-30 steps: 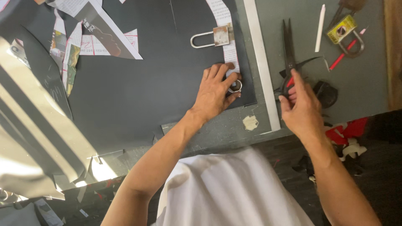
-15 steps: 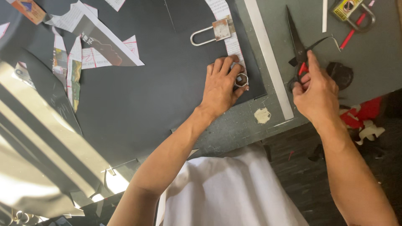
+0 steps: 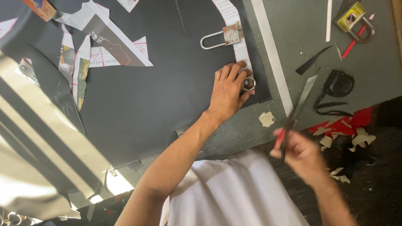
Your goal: The person places a paper template on a black sheet, secures it with metal weights and a padlock, then uses a ruler and marker to draw a cutting line. They cut along the line with scissors, remove the template, and trim the cut piece to refine its shape.
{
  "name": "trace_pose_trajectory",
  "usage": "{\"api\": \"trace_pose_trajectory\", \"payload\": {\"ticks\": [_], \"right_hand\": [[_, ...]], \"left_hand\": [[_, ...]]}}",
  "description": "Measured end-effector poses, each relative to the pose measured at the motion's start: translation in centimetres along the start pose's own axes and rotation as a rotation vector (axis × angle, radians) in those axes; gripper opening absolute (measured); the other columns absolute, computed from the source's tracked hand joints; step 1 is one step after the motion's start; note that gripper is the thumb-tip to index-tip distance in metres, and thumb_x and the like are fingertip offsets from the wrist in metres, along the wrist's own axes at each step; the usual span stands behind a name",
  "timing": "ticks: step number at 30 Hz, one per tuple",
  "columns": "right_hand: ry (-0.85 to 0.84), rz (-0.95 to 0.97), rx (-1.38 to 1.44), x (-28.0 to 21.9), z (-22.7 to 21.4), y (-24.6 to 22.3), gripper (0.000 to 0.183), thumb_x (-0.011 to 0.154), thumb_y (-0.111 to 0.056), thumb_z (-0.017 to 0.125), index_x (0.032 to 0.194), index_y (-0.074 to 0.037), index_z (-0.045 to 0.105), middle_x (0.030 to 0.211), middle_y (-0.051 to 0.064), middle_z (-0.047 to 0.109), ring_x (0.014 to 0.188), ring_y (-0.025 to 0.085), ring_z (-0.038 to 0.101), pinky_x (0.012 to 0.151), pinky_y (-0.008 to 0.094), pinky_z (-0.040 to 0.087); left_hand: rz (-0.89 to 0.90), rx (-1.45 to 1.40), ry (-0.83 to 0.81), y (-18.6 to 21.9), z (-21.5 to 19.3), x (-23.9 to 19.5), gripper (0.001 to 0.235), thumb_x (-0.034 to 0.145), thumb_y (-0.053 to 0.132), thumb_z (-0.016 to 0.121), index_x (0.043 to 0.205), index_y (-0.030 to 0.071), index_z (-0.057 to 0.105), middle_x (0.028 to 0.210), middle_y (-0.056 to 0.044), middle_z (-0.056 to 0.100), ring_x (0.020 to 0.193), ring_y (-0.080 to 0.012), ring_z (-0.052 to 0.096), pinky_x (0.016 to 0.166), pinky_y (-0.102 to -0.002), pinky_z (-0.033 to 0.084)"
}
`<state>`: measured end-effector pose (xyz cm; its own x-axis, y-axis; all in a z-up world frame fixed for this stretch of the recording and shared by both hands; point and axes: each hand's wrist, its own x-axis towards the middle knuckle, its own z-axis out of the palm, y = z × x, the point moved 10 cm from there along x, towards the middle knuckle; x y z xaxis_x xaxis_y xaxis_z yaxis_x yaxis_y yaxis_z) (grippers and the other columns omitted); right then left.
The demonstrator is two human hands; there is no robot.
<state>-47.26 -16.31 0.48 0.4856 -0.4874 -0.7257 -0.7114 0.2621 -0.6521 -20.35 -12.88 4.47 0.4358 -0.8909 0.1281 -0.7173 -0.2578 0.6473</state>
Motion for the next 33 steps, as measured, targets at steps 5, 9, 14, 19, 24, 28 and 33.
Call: {"api": "trace_pose_trajectory", "payload": {"ticks": [5,9,14,19,24,28,33], "right_hand": [[-0.229,0.221,0.271,-3.3,5.5,9.2,0.04,0.076,-0.02,0.086,0.108,0.0,0.074,0.069,0.008,0.072,0.054,0.015,0.064,0.049,0.03,0.052],[-0.19,0.168,0.115,-2.8,6.2,10.6,0.04,0.073,-0.025,0.086,0.106,-0.003,0.075,0.067,0.004,0.07,0.054,0.013,0.064,0.049,0.029,0.051],[-0.077,0.036,-0.001,0.2,6.9,8.0,0.041,0.071,-0.028,0.087,0.103,-0.006,0.074,0.068,0.0,0.072,0.056,0.009,0.065,0.05,0.025,0.052],[-0.047,0.027,0.12,0.5,7.8,5.9,0.046,0.071,-0.028,0.09,0.104,-0.003,0.073,0.066,0.0,0.066,0.057,0.008,0.059,0.052,0.024,0.047],[0.009,0.05,0.003,0.4,7.5,5.1,0.045,0.07,-0.027,0.09,0.105,-0.004,0.073,0.066,0.001,0.069,0.057,0.009,0.06,0.052,0.024,0.046],[0.022,0.034,-0.004,0.2,7.5,4.4,0.045,0.071,-0.027,0.09,0.105,-0.003,0.073,0.07,0.002,0.071,0.059,0.009,0.06,0.053,0.024,0.048],[0.034,0.003,0.037,-0.1,7.7,3.6,0.044,0.073,-0.028,0.088,0.105,-0.003,0.072,0.072,0.002,0.072,0.061,0.008,0.063,0.054,0.023,0.051]], "left_hand": [[0.019,0.005,-0.002,-0.1,0.1,-0.3,0.05,0.081,0.021,0.084,0.123,0.007,0.061,0.138,-0.009,0.05,0.129,-0.0314,0.047,0.111,-0.047,0.037],[0.021,-0.013,-0.011,-0.1,0.1,-0.1,0.048,0.082,0.02,0.084,0.122,0.008,0.061,0.138,-0.01,0.05,0.13,-0.031,0.047,0.11,-0.047,0.037],[0.031,-0.011,0.004,0.3,-0.1,0.0,0.051,0.079,0.019,0.085,0.122,0.007,0.061,0.138,-0.01,0.05,0.131,-0.0321,0.046,0.109,-0.047,0.038],[0.017,-0.02,-0.008,0.1,-0.2,-0.1,0.05,0.08,0.019,0.086,0.122,0.008,0.061,0.138,-0.008,0.05,0.13,-0.0311,0.047,0.111,-0.047,0.038],[0.02,-0.033,-0.008,0.1,-0.2,0.0,0.052,0.078,0.021,0.087,0.122,0.009,0.061,0.138,-0.008,0.05,0.129,-0.0305,0.047,0.11,-0.047,0.038],[0.02,-0.02,-0.007,0.0,-0.1,0.0,0.053,0.078,0.021,0.087,0.122,0.009,0.061,0.139,-0.008,0.05,0.129,-0.0305,0.047,0.11,-0.047,0.038],[0.009,-0.011,-0.02,-0.1,0.2,-0.1,0.053,0.078,0.021,0.086,0.122,0.008,0.061,0.139,-0.008,0.05,0.129,-0.0302,0.047,0.11,-0.046,0.038]]}}
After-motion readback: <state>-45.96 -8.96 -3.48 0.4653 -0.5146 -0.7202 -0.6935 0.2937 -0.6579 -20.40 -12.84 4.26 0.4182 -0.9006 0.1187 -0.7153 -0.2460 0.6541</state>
